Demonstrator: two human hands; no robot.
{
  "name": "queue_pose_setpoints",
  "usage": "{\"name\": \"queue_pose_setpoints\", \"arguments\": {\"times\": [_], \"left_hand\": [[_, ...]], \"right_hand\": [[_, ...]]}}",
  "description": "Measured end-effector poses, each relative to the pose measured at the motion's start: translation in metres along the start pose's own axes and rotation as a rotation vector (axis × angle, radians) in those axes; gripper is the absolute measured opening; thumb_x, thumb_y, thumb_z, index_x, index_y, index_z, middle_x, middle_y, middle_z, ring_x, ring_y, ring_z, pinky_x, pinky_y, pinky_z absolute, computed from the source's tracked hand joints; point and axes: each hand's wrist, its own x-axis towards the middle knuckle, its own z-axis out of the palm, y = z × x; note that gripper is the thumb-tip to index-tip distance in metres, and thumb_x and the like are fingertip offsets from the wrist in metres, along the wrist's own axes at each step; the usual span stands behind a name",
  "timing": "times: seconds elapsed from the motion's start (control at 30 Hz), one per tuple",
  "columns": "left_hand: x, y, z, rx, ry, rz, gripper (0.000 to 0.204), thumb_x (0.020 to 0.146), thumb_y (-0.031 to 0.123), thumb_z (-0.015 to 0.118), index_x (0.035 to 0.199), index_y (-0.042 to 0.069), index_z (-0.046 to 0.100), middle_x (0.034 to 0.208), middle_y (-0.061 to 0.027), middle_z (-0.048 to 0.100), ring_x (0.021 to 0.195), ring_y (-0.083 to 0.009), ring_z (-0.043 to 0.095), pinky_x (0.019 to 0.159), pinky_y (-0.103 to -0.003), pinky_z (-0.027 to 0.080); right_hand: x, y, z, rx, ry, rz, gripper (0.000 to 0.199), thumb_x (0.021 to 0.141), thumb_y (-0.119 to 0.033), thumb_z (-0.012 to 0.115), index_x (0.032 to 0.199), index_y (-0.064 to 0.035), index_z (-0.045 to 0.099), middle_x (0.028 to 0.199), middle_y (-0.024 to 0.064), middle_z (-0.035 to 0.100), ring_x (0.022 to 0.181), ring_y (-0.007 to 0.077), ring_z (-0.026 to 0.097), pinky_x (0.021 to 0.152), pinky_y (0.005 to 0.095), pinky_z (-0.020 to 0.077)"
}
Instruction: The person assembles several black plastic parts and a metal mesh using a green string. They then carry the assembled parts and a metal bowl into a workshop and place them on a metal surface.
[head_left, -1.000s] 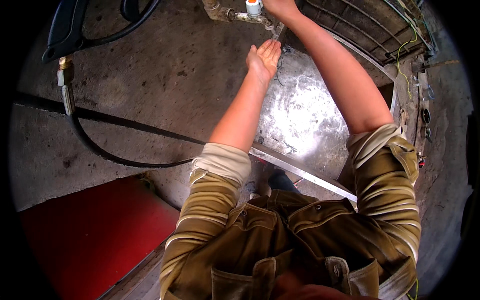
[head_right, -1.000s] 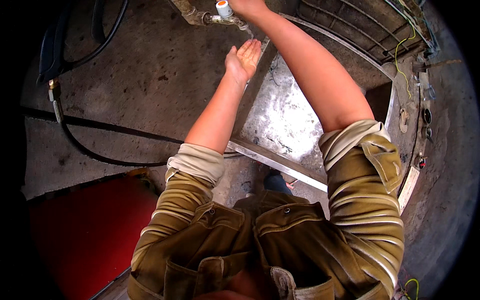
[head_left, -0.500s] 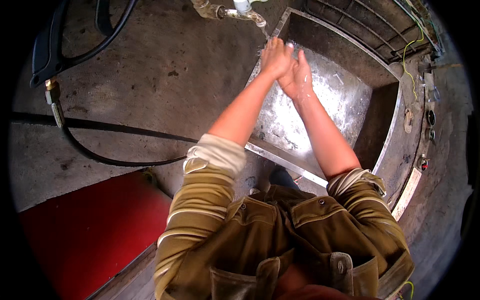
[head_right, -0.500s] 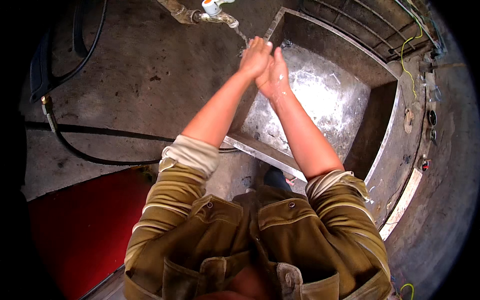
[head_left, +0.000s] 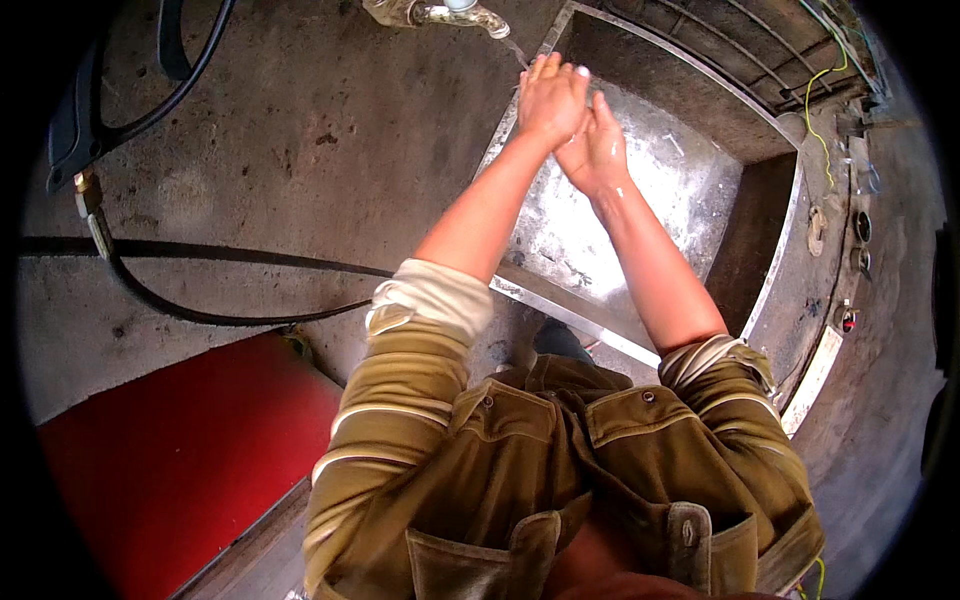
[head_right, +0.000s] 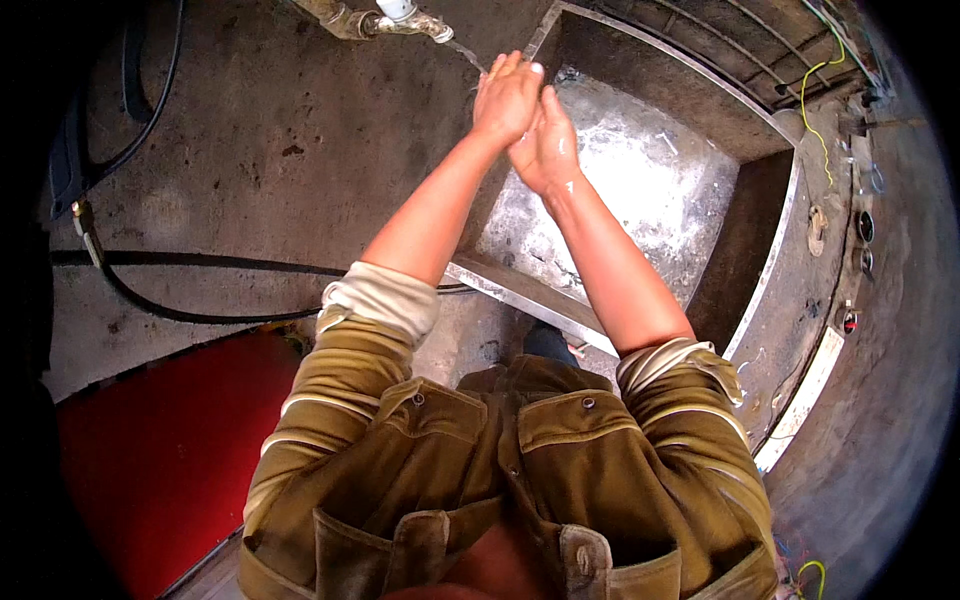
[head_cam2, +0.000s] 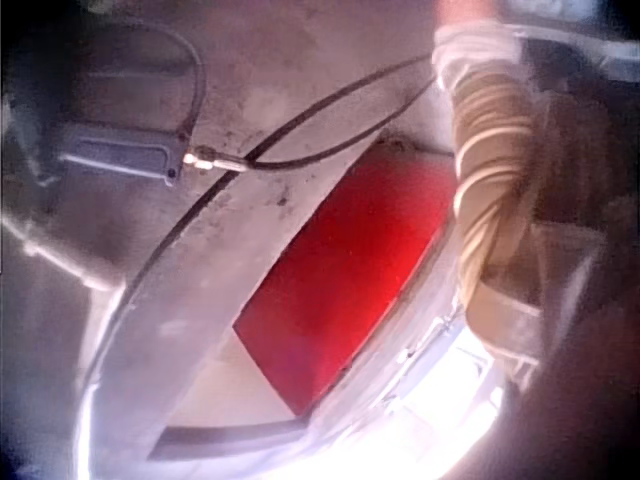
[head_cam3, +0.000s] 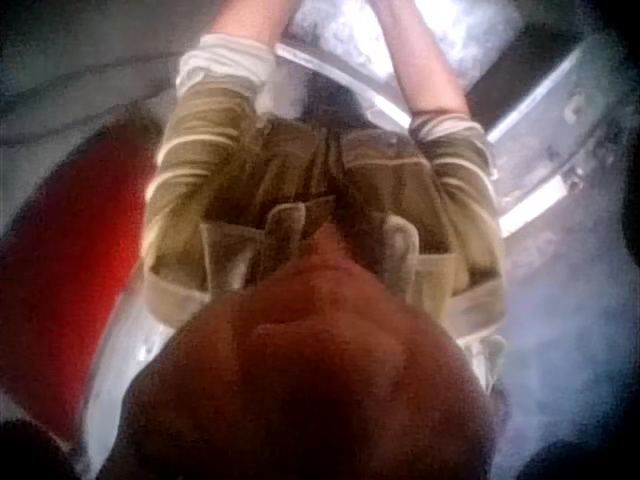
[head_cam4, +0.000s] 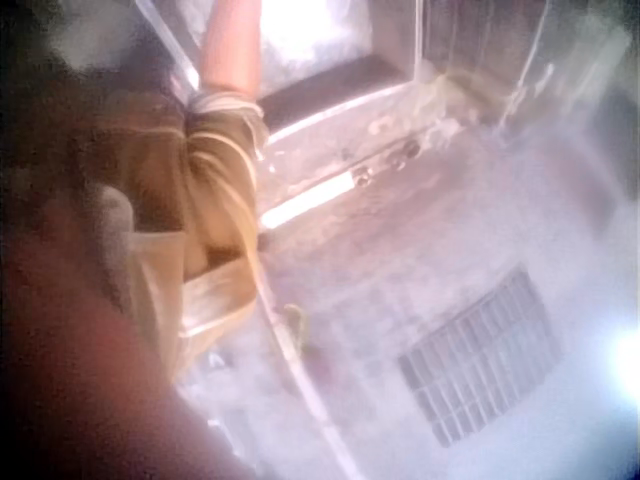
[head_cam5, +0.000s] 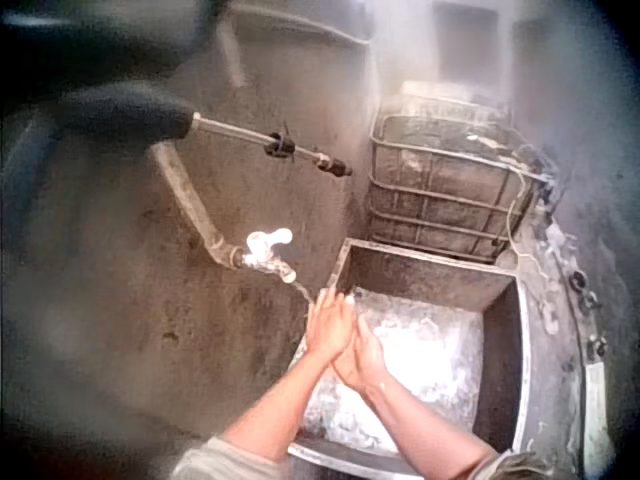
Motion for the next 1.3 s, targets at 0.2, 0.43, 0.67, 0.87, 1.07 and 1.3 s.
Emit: {"name": "queue_pose_setpoints", "arguments": {"times": [0.2, 0.43, 0.67, 0.87, 1.07, 1.3], "left_hand": [[0.002, -0.026, 0.019, 0.211, 0.015, 0.102, 0.046, 0.09, 0.033, 0.028, 0.118, 0.002, 0.047, 0.124, -0.0176, 0.044, 0.121, -0.0313, 0.035, 0.1, -0.045, 0.021], [-0.036, -0.025, 0.037, -1.073, 0.381, -0.082, 0.034, 0.082, 0.002, 0.05, 0.115, 0.002, 0.04, 0.101, -0.0148, 0.054, 0.091, -0.0219, 0.055, 0.082, -0.03, 0.045], [-0.039, -0.014, 0.021, -1.351, 0.211, -0.244, 0.013, 0.084, 0.002, 0.05, 0.096, 0.002, 0.046, 0.087, -0.0122, 0.057, 0.075, -0.0187, 0.058, 0.068, -0.029, 0.05], [-0.049, -0.011, 0.002, -1.538, 0.04, -0.394, 0.012, 0.085, 0.005, 0.049, 0.096, 0.001, 0.045, 0.09, -0.0137, 0.057, 0.078, -0.0215, 0.059, 0.071, -0.032, 0.051], [-0.067, -0.006, -0.017, -1.557, 0.055, -0.149, 0.012, 0.083, 0.0, 0.051, 0.093, 0.001, 0.045, 0.088, -0.0146, 0.058, 0.078, -0.0221, 0.06, 0.071, -0.031, 0.051], [-0.061, -0.019, -0.021, -1.556, -0.007, -0.406, 0.009, 0.084, 0.004, 0.051, 0.089, 0.002, 0.044, 0.082, -0.0136, 0.057, 0.072, -0.0215, 0.059, 0.068, -0.031, 0.051]], "right_hand": [[-0.004, -0.004, -0.015, 0.114, 0.004, 0.106, 0.064, 0.091, -0.048, 0.018, 0.123, 0.0042, 0.034, 0.126, 0.0186, 0.04, 0.117, 0.0271, 0.039, 0.098, 0.037, 0.0305], [-0.008, -0.011, 0.0, 0.278, -0.104, 0.068, 0.066, 0.09, -0.048, 0.014, 0.124, 0.0068, 0.031, 0.128, 0.0198, 0.038, 0.119, 0.0295, 0.036, 0.102, 0.0368, 0.0255], [-0.027, 0.002, 0.013, 0.11, -0.092, -0.052, 0.062, 0.091, -0.046, 0.019, 0.13, 0.0022, 0.025, 0.132, 0.0164, 0.032, 0.122, 0.0249, 0.032, 0.104, 0.0333, 0.0218], [-0.039, 0.0, 0.012, 0.102, -0.172, 0.041, 0.068, 0.089, -0.052, 0.019, 0.131, 0.0006, 0.025, 0.134, 0.0139, 0.031, 0.123, 0.0225, 0.032, 0.103, 0.0313, 0.0216], [-0.05, 0.009, 0.03, 0.19, -0.092, 0.049, 0.067, 0.089, -0.052, 0.021, 0.127, 0.0015, 0.032, 0.131, 0.0151, 0.036, 0.121, 0.0239, 0.035, 0.103, 0.032, 0.0232], [-0.044, 0.022, 0.004, 0.413, -0.329, 0.169, 0.069, 0.088, -0.053, 0.02, 0.125, 0.0035, 0.034, 0.129, 0.0153, 0.038, 0.119, 0.0241, 0.036, 0.102, 0.0329, 0.0261]]}}
